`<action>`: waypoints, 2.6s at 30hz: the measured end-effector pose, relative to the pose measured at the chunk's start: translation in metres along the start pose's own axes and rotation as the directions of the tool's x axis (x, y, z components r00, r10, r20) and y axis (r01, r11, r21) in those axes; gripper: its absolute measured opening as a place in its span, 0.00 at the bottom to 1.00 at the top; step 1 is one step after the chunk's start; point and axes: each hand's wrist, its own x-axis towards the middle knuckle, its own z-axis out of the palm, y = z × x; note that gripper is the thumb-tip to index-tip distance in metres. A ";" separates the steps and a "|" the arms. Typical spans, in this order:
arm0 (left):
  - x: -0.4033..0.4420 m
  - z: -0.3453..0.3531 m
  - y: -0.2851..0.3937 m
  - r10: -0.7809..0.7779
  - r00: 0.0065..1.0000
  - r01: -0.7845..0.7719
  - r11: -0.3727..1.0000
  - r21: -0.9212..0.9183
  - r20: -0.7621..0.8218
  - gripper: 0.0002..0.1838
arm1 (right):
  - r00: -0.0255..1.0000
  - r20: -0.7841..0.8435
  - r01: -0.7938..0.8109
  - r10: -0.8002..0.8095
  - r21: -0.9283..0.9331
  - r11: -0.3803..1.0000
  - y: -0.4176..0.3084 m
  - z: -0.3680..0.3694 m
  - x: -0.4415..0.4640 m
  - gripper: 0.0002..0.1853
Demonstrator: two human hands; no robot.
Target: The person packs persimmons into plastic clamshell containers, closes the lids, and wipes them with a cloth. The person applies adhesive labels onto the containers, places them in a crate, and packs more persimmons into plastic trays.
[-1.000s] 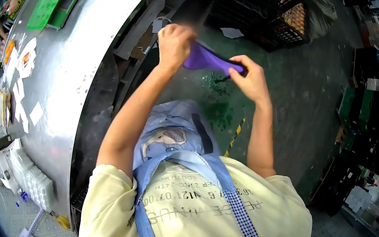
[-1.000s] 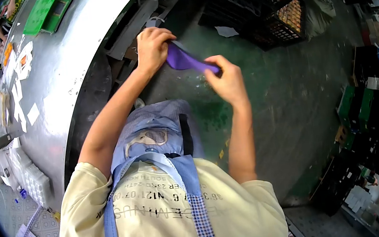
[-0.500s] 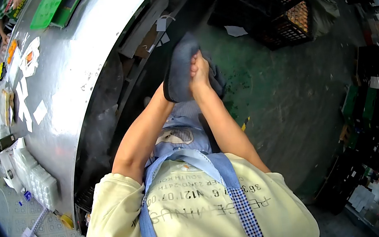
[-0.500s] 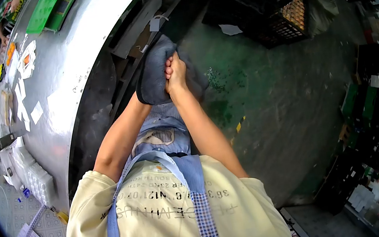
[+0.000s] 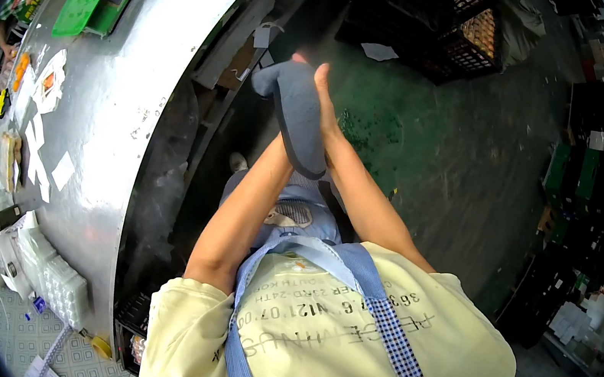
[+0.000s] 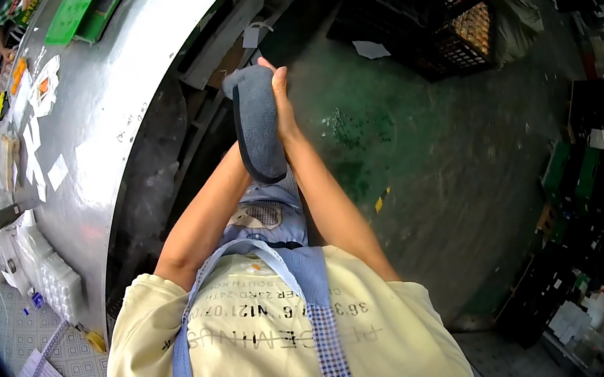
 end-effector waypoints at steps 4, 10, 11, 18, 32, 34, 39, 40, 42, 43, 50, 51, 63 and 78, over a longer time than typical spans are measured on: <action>-0.026 0.035 0.015 0.112 0.994 -0.083 0.617 0.783 0.017 0.22 | 0.889 0.234 -0.459 0.394 0.468 0.756 -0.022 0.000 -0.023 0.46; -0.030 0.043 0.022 0.064 0.973 -0.232 0.337 0.913 0.224 0.24 | 0.966 0.227 -0.229 0.126 0.521 0.822 -0.040 0.005 -0.037 0.42; -0.025 0.035 0.024 0.047 0.944 -0.331 0.172 0.928 0.328 0.24 | 0.983 0.156 -0.168 0.101 0.509 0.844 -0.044 0.006 -0.040 0.42; 0.001 0.013 0.059 0.078 0.828 -0.552 0.290 0.781 0.556 0.23 | 0.895 0.442 -0.445 0.054 0.890 0.095 -0.067 -0.044 -0.053 0.54; -0.066 0.093 0.002 -0.171 0.689 -0.612 -0.657 0.440 0.704 0.47 | 0.970 0.218 -0.224 0.110 0.613 0.758 0.017 -0.059 -0.042 0.34; -0.067 0.065 -0.016 -0.225 0.722 -0.647 -0.553 0.525 0.654 0.48 | 0.954 0.262 -0.286 0.147 0.640 0.713 -0.007 -0.059 -0.041 0.33; -0.060 0.040 -0.008 -0.235 0.831 -0.543 -0.146 0.827 0.505 0.51 | 0.938 0.298 -0.334 0.176 0.645 0.687 -0.025 -0.039 -0.038 0.31; -0.057 0.038 0.000 -0.255 0.842 -0.513 -0.107 0.852 0.475 0.51 | 0.937 0.298 -0.337 0.181 0.642 0.689 -0.028 -0.034 -0.034 0.31; -0.050 0.040 0.014 -0.286 0.860 -0.458 -0.070 0.886 0.422 0.51 | 0.935 0.303 -0.343 0.186 0.627 0.699 -0.032 -0.022 -0.025 0.30; -0.048 0.046 0.023 -0.297 0.869 -0.432 -0.069 0.899 0.395 0.50 | 0.934 0.302 -0.344 0.190 0.619 0.706 -0.034 -0.016 -0.021 0.30; -0.010 0.058 0.095 -0.190 0.856 -0.501 -0.071 0.862 0.481 0.41 | 0.924 0.322 -0.359 0.207 0.543 0.759 -0.047 0.043 0.036 0.27; -0.003 0.070 0.125 -0.137 0.876 -0.441 0.154 0.884 0.461 0.33 | 0.922 0.324 -0.360 0.211 0.522 0.773 -0.051 0.051 0.043 0.26; 0.051 0.013 0.330 -0.114 0.993 0.027 0.457 0.889 0.028 0.41 | 0.863 0.387 -0.382 0.324 0.082 0.920 -0.074 0.160 0.108 0.22; -0.159 -0.060 0.491 0.834 0.492 -0.146 -0.204 0.968 0.250 0.11 | 0.540 0.529 -0.429 0.655 -0.497 0.755 -0.056 0.237 0.190 0.18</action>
